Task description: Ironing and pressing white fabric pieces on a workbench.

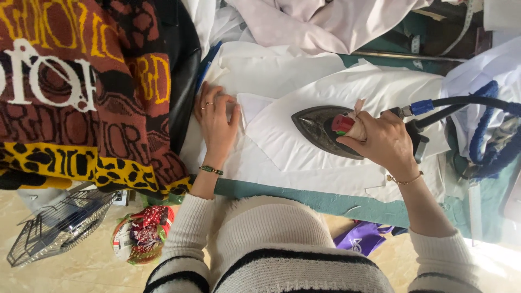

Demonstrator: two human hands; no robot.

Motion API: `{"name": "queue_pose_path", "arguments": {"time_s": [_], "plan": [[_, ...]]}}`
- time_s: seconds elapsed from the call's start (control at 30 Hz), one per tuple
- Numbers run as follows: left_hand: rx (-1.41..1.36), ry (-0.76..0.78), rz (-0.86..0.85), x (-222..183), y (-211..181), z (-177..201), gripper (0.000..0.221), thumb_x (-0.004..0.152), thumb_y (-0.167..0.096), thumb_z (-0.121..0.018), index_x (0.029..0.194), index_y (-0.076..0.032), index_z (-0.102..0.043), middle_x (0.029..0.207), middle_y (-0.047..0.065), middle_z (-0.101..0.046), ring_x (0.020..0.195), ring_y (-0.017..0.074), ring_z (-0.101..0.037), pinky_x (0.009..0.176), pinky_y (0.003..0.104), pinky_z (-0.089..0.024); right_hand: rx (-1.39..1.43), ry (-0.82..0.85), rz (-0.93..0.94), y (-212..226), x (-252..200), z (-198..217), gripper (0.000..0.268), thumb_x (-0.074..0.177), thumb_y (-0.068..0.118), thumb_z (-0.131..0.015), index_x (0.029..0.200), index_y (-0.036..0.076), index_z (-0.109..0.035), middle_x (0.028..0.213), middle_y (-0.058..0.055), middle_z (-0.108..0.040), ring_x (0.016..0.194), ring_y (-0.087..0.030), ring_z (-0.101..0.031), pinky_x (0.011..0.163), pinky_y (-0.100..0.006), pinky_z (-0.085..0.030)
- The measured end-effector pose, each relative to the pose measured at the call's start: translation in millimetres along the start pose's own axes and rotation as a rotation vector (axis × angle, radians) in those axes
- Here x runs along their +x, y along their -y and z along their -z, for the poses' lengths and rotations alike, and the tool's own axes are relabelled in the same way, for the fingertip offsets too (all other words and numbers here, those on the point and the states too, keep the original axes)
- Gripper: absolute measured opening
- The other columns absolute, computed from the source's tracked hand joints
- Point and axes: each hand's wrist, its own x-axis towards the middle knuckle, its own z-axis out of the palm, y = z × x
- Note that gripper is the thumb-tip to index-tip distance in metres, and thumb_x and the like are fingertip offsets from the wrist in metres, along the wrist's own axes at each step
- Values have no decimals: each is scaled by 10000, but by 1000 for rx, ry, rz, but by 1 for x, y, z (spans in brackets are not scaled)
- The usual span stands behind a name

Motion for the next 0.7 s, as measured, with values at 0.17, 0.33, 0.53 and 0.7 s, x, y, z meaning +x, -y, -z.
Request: {"name": "queue_pose_path", "arguments": {"time_s": [0.17, 0.33, 0.53, 0.7], "plan": [[-44, 41, -12, 2, -3, 8, 248, 898, -216, -776, 1061, -179, -592, 1347, 74, -552, 1390, 377, -462, 1130, 548, -332, -3, 7, 4, 0, -2, -1, 546, 750, 519, -882, 985, 59, -705, 517, -56, -593, 557, -232, -669, 739, -331, -533], [47, 63, -42, 12, -21, 29, 233, 929, -289, -758, 1069, -203, -593, 1360, 76, -554, 1425, 364, -428, 1144, 536, -276, -10, 29, 2, 4, 4, 5, 562, 707, 500, -874, 1017, 58, -717, 549, -125, -624, 575, -294, -673, 694, -379, -528], [87, 44, -77, 10, -16, 26, 234, 910, -279, -764, 1052, -215, -589, 1368, 67, -554, 1436, 342, -425, 1134, 558, -281, -50, -40, 16, 5, 3, 2, 536, 769, 556, -837, 1046, 112, -724, 551, -68, -625, 564, -242, -665, 723, -330, -526], [117, 35, -84, 11, -17, 28, 223, 942, -300, -737, 1075, -215, -579, 1393, 61, -543, 1440, 340, -426, 1134, 572, -278, -19, -85, 10, 3, -1, -8, 521, 737, 537, -853, 995, 98, -741, 548, -56, -644, 558, -226, -675, 741, -323, -533]]}}
